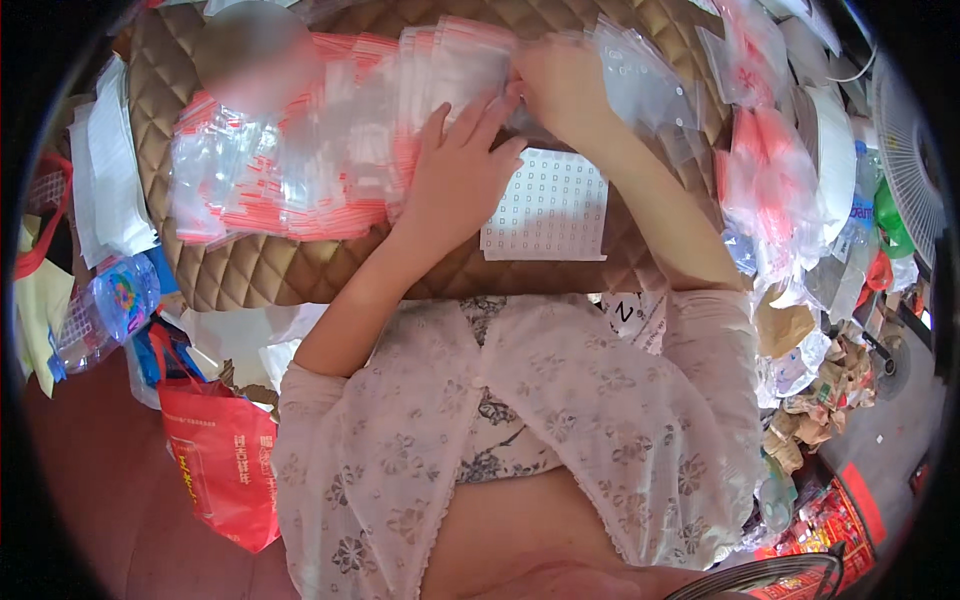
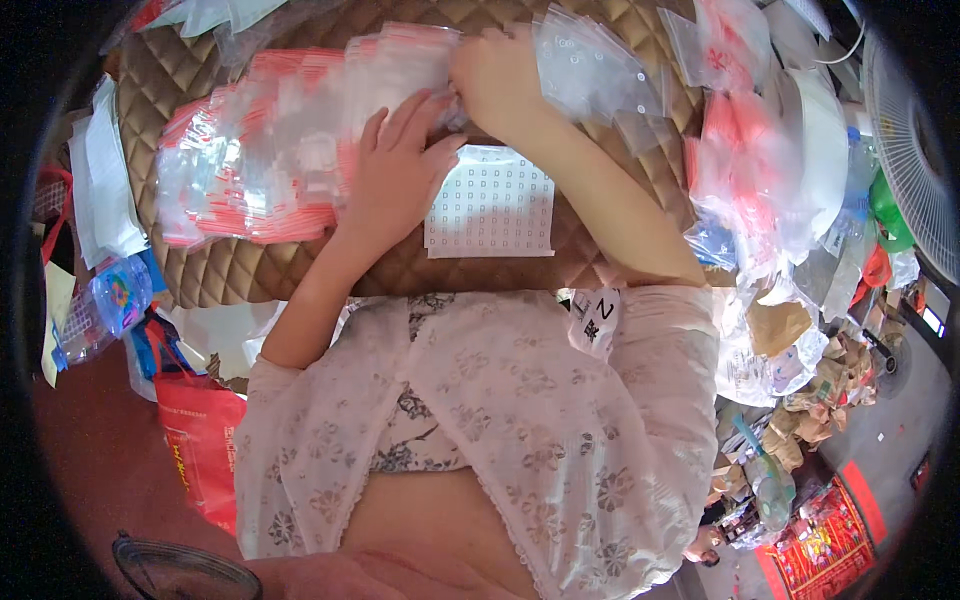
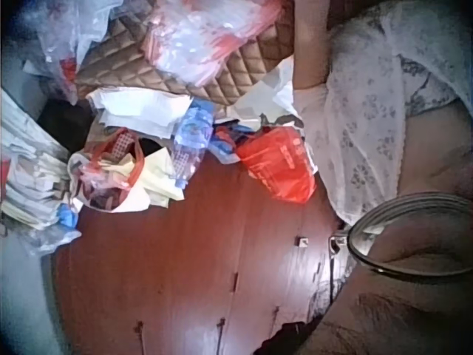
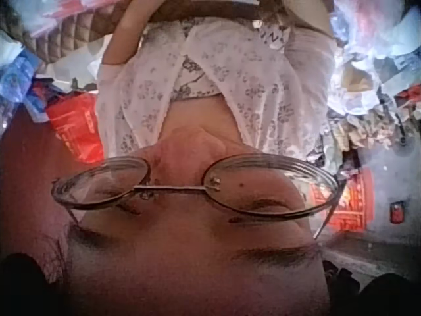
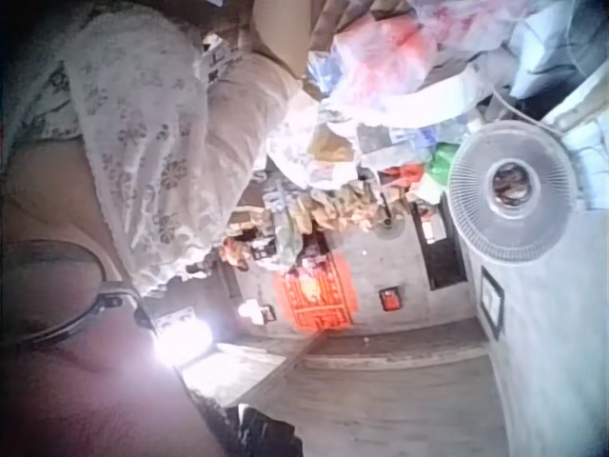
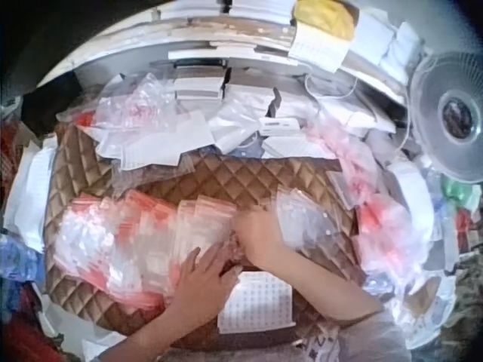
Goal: The person peels stickers from a sheet and applies them onto plastic bags by hand, then gathers, stacks, and organizes the labeled plastic bags.
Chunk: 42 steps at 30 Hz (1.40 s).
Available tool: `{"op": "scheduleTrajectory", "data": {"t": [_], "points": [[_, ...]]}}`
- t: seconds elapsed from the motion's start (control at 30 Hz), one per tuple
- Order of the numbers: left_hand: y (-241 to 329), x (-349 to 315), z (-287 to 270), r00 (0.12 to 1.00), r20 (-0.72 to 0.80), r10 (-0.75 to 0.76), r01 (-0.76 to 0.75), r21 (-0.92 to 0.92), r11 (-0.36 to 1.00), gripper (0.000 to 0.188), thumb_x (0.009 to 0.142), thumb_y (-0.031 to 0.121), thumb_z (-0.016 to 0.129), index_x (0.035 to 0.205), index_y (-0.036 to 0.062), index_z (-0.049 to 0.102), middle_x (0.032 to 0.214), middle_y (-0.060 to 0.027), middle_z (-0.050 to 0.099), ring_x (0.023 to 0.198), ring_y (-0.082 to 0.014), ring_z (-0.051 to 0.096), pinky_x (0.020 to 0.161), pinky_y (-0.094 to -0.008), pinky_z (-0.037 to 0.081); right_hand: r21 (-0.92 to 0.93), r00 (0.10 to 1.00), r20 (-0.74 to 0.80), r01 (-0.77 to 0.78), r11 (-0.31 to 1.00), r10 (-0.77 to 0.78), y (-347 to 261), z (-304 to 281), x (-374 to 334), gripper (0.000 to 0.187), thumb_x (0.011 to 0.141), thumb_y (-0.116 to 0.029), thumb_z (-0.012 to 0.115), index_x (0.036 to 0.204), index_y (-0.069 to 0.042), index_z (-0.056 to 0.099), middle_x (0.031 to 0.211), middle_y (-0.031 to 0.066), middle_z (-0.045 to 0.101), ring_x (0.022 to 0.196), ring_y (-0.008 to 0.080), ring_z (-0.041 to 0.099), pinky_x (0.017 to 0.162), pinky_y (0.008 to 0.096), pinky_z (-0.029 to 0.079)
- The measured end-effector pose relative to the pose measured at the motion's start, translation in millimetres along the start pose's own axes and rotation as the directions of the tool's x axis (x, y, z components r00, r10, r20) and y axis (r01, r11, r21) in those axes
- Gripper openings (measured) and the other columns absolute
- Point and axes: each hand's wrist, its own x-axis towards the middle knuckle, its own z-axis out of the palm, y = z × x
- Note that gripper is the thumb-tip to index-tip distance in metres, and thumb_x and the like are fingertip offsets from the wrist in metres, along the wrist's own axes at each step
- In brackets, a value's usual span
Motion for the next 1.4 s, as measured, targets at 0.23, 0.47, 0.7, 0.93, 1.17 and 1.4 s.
{"op": "scheduleTrajectory", "data": {"t": [0.23, 0.47, 0.7, 0.93, 1.17, 1.4], "points": [[10, -15, -22, 0.810, 0.388, -0.440, 0.552, -0.757, 0.349, 0.020, 0.087, 0.019, 0.056, 0.094, 0.0014, 0.062, 0.080, -0.0070, 0.061, 0.069, -0.0151, 0.057, 0.061, -0.0278, 0.046, 0.790, 0.970, 0.226, -0.129, 0.599, -0.090, -14, -74, -24, 0.018, 0.074, -0.014, 0.066, 0.089, -0.006, 0.060, 0.082, 0.0090, 0.059, 0.087, 0.0285, 0.057, 0.072, 0.0369, 0.046], [22, -15, -15, 0.687, 0.564, -0.457, 0.551, -0.815, -0.178, 0.028, 0.091, 0.022, 0.050, 0.087, -0.0022, 0.063, 0.063, -0.0007, 0.056, 0.051, -0.0075, 0.049, 0.048, -0.0216, 0.040, 0.515, 1.000, -0.012, -0.009, 0.857, 0.018, -48, -80, -55, 0.014, 0.077, -0.008, 0.061, 0.090, -0.005, 0.061, 0.087, 0.0098, 0.059, 0.086, 0.0298, 0.057, 0.073, 0.0376, 0.046], [27, -10, -30, 0.532, 0.611, -0.587, 0.546, -0.777, -0.314, 0.031, 0.093, 0.023, 0.046, 0.090, -0.0026, 0.063, 0.068, -0.0002, 0.056, 0.061, -0.0088, 0.052, 0.054, -0.0240, 0.043, 0.291, 0.978, -0.132, 0.192, 0.937, -0.160, -52, -71, -59, 0.014, 0.074, -0.006, 0.062, 0.088, -0.005, 0.062, 0.087, 0.0078, 0.060, 0.082, 0.0250, 0.058, 0.071, 0.0357, 0.046], [-7, -7, -2, 0.975, -0.031, -0.220, 0.200, -0.313, 0.928, 0.015, 0.081, 0.014, 0.056, 0.085, 0.0007, 0.062, 0.088, -0.0105, 0.060, 0.091, -0.0217, 0.057, 0.075, -0.0346, 0.047, 0.701, 0.979, 0.170, -0.198, 0.685, 0.108, 2, -28, 10, 0.021, 0.074, -0.010, 0.065, 0.094, -0.007, 0.061, 0.087, 0.0057, 0.062, 0.078, 0.0249, 0.059, 0.067, 0.0361, 0.048], [-17, -2, 21, 0.996, -0.022, -0.081, 0.075, -0.190, 0.979, 0.019, 0.071, 0.009, 0.065, 0.089, 0.0027, 0.063, 0.105, -0.0103, 0.061, 0.100, -0.0273, 0.056, 0.085, -0.0394, 0.047, -0.050, 0.990, 0.114, -0.079, 0.996, 0.084, 22, -13, 28, 0.035, 0.065, -0.030, 0.074, 0.090, -0.010, 0.059, 0.078, 0.0082, 0.063, 0.079, 0.0260, 0.061, 0.075, 0.0405, 0.040], [-16, 2, 17, 0.996, -0.054, -0.064, 0.049, -0.241, 0.969, 0.016, 0.069, 0.007, 0.063, 0.085, 0.0028, 0.061, 0.102, -0.0096, 0.062, 0.099, -0.0269, 0.056, 0.081, -0.0400, 0.047, -0.015, 0.887, 0.439, -0.152, 0.988, 0.144, 7, -9, 30, 0.036, 0.059, -0.034, 0.078, 0.076, -0.010, 0.057, 0.076, 0.0050, 0.061, 0.083, 0.0252, 0.058, 0.073, 0.0406, 0.038]]}}
